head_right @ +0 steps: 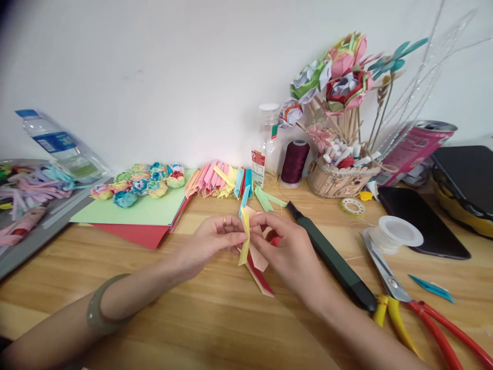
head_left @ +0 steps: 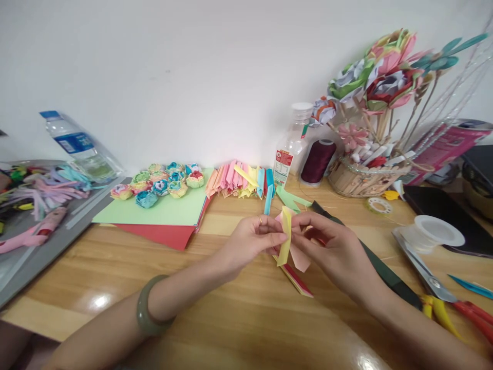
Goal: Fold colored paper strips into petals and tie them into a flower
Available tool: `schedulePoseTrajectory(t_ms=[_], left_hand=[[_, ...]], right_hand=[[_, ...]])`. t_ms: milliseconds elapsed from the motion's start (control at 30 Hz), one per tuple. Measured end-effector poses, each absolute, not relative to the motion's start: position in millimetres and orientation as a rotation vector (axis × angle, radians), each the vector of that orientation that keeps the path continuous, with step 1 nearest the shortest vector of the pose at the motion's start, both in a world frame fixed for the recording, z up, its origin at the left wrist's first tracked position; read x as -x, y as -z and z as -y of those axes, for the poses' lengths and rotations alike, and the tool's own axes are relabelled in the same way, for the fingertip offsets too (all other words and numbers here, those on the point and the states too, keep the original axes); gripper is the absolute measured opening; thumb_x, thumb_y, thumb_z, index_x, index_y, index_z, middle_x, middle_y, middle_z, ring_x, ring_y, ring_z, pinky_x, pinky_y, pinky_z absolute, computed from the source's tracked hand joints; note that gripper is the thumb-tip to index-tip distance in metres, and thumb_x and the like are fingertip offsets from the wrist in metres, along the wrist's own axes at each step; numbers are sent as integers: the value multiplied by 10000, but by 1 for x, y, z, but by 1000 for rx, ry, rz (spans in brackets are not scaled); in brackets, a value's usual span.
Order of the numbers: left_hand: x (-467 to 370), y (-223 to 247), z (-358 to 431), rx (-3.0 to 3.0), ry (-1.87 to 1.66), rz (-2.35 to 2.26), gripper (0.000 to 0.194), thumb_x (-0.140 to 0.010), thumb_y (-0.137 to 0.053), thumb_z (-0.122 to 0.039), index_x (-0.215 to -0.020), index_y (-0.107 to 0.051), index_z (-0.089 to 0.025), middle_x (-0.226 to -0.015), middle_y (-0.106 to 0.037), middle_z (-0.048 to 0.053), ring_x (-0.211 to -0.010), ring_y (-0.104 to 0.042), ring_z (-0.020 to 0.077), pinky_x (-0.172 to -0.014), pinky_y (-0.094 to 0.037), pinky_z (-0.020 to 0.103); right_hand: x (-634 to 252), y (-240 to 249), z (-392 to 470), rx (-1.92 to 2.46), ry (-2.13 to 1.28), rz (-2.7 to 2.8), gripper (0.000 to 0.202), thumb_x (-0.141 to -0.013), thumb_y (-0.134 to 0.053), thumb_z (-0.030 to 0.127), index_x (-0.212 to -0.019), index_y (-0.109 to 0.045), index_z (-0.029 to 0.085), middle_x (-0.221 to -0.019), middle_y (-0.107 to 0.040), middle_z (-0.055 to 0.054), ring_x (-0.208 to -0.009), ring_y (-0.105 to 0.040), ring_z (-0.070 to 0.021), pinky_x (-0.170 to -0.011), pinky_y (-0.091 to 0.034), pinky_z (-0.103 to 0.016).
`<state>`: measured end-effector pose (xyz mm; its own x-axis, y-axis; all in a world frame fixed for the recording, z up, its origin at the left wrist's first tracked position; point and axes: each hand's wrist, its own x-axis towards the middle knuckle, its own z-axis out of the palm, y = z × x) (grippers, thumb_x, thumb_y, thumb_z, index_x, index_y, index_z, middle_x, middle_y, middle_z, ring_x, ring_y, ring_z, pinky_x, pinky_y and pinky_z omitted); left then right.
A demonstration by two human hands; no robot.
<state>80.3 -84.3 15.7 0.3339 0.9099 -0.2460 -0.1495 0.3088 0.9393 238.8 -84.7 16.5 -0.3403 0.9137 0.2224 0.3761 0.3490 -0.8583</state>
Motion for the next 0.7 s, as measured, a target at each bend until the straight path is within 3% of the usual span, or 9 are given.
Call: schedulePoseTrajectory(t_ms=[133,267,400,567,700], left_hand=[[-83,-19,88,-1067,-892,-1011,125,-636,-657,-224,-715,-629,-132,-698,-595,14,-645,-516,101,-612,-399,229],[-84,-18,91,-1042,-895,-1060,138,-634,-656,-231,-732,-642,-135,-681,-589,12,-599,-497,92,-561,-391,220],[-88,-16,95,-808,-989,-1048,239,-591,-698,-199,-795,-590,-140,-680,-601,3,-605,-536,94,-615,-427,240],[-94,-19,107,-734,-1009,-919,126,-644,-625,-117,-770,-635,-126,-815,-628,34,-796,-557,119,-762,-427,244],[-95,-23,114,-638,-1026,-815,225,-633,-595,-36,-819,-655,-146,-876,-630,31,-856,-544,116,-823,-409,237]], right_hand=[[-238,-16,90,1124,-603,1991,93,-795,-472,181,-807,-561,205,-745,-586,-14,-676,-537,-139,-631,-448,-276],[-236,-13,91,1004,-344,2080,221,-795,-461,147,-984,-559,208,-921,-633,-60,-871,-578,-188,-743,-467,-327],[-234,-7,94,1026,-101,2113,389,-800,-468,131,-1182,-458,206,-953,-650,-61,-844,-595,-180,-679,-479,-290],[-234,-3,97,1045,170,2180,330,-789,-482,110,-1105,-517,198,-867,-675,-42,-788,-592,-179,-668,-461,-287],[-236,-2,97,966,222,2219,272,-783,-508,106,-1035,-580,182,-947,-676,-52,-835,-569,-193,-732,-450,-314]])
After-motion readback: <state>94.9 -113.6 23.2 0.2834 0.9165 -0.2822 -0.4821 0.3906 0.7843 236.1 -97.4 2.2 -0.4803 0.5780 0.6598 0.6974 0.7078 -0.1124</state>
